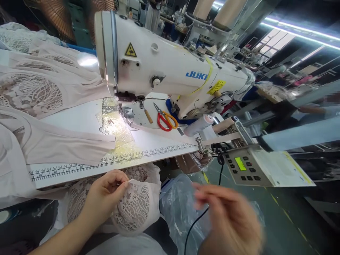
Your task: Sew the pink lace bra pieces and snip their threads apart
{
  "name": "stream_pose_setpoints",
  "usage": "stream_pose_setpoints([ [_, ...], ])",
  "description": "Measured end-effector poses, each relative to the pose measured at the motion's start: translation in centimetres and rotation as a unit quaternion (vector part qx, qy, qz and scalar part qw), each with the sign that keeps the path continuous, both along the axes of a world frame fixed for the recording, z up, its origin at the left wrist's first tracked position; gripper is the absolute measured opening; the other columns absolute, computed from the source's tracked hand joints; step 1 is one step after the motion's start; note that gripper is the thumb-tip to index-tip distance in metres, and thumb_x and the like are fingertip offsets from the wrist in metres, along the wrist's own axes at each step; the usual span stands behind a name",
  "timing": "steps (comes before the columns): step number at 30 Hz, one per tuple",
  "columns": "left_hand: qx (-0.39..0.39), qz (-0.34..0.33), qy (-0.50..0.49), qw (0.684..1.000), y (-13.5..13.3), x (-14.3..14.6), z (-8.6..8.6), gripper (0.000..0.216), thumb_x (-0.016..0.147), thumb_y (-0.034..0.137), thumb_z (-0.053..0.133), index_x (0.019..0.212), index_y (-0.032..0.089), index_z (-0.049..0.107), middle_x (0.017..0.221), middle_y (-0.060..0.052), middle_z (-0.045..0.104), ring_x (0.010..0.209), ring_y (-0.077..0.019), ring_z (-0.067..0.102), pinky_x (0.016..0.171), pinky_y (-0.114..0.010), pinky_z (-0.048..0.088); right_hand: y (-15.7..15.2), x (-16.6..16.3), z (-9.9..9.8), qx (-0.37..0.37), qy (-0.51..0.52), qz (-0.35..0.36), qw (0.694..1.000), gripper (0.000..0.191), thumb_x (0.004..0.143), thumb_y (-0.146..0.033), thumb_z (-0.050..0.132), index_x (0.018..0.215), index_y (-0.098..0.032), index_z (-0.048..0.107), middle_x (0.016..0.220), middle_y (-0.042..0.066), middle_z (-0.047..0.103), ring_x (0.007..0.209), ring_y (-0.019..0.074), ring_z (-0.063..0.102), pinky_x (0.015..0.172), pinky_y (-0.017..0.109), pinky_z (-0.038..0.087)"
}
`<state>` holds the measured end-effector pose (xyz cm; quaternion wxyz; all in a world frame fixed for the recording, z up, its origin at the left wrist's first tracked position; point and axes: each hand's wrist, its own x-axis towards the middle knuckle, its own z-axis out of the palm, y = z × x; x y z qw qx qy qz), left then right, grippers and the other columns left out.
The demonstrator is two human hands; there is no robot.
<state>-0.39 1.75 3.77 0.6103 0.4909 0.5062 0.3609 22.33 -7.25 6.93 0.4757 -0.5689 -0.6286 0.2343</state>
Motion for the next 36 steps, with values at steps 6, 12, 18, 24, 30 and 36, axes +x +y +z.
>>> stream_pose_setpoints([
  [6, -0.017, -0.021, 0.007, 1.000, -0.1, -0.1, 0.0, 0.010, 0.068, 0.027, 0.070, 0.063, 0.021, 0.063, 0.072, -0.001, 0.061, 0.068, -0.0155, 0.056, 0.062, -0.022, 0.045, 5.8, -4.7, -2.9, -0.037, -0.040, 0.145, 0.988, 0.016, 0.087, -0.011, 0.049, 0.086, -0.020, 0.062, 0.091, 0.006, 0.056, 0.083, 0.0158, 0.058, 0.071, 0.027, 0.052],
  [12, -0.029, -0.012, -0.005, 1.000, 0.0, 0.2, -0.2, 0.009, 0.064, 0.024, 0.070, 0.061, 0.021, 0.063, 0.070, 0.000, 0.061, 0.069, -0.0149, 0.056, 0.062, -0.021, 0.046, 6.9, -5.6, -3.9, -0.043, 0.044, 0.156, 0.986, 0.015, 0.085, -0.009, 0.054, 0.083, -0.019, 0.065, 0.093, 0.005, 0.061, 0.089, 0.0153, 0.060, 0.078, 0.027, 0.048],
  [18, -0.037, -0.020, -0.008, 0.999, -0.1, 0.3, -0.6, 0.009, 0.066, 0.024, 0.070, 0.061, 0.021, 0.062, 0.071, 0.000, 0.061, 0.069, -0.0145, 0.057, 0.063, -0.021, 0.046, 6.9, -5.5, -4.9, -0.077, 0.076, 0.127, 0.986, 0.012, 0.083, -0.013, 0.059, 0.082, -0.020, 0.068, 0.080, 0.002, 0.062, 0.076, 0.0142, 0.059, 0.068, 0.026, 0.048],
  [24, 0.000, -0.036, 0.002, 0.999, 0.0, 0.4, -1.4, 0.009, 0.070, 0.024, 0.067, 0.063, 0.020, 0.062, 0.072, -0.001, 0.062, 0.069, -0.0144, 0.058, 0.061, -0.021, 0.048, 6.8, -5.2, -5.3, -0.126, 0.065, 0.144, 0.979, 0.014, 0.084, -0.018, 0.060, 0.093, -0.020, 0.070, 0.083, 0.003, 0.063, 0.077, 0.0147, 0.060, 0.067, 0.026, 0.049],
  [30, 0.102, -0.036, 0.037, 0.993, -0.1, 0.4, -1.9, 0.009, 0.074, 0.022, 0.062, 0.066, 0.020, 0.064, 0.072, -0.002, 0.064, 0.067, -0.0140, 0.061, 0.056, -0.020, 0.050, 6.8, -5.4, -4.6, -0.169, 0.066, 0.140, 0.973, 0.010, 0.083, -0.014, 0.061, 0.081, -0.020, 0.068, 0.078, 0.001, 0.061, 0.075, 0.0144, 0.058, 0.069, 0.026, 0.048],
  [36, 0.219, -0.043, 0.073, 0.972, -0.2, 0.4, -2.0, 0.010, 0.078, 0.016, 0.059, 0.071, 0.021, 0.064, 0.075, 0.000, 0.065, 0.070, -0.0123, 0.064, 0.061, -0.018, 0.052, 6.8, -5.7, -4.4, -0.156, 0.049, 0.136, 0.977, 0.010, 0.084, -0.014, 0.058, 0.077, -0.019, 0.063, 0.076, 0.000, 0.059, 0.073, 0.0140, 0.055, 0.068, 0.025, 0.045],
])
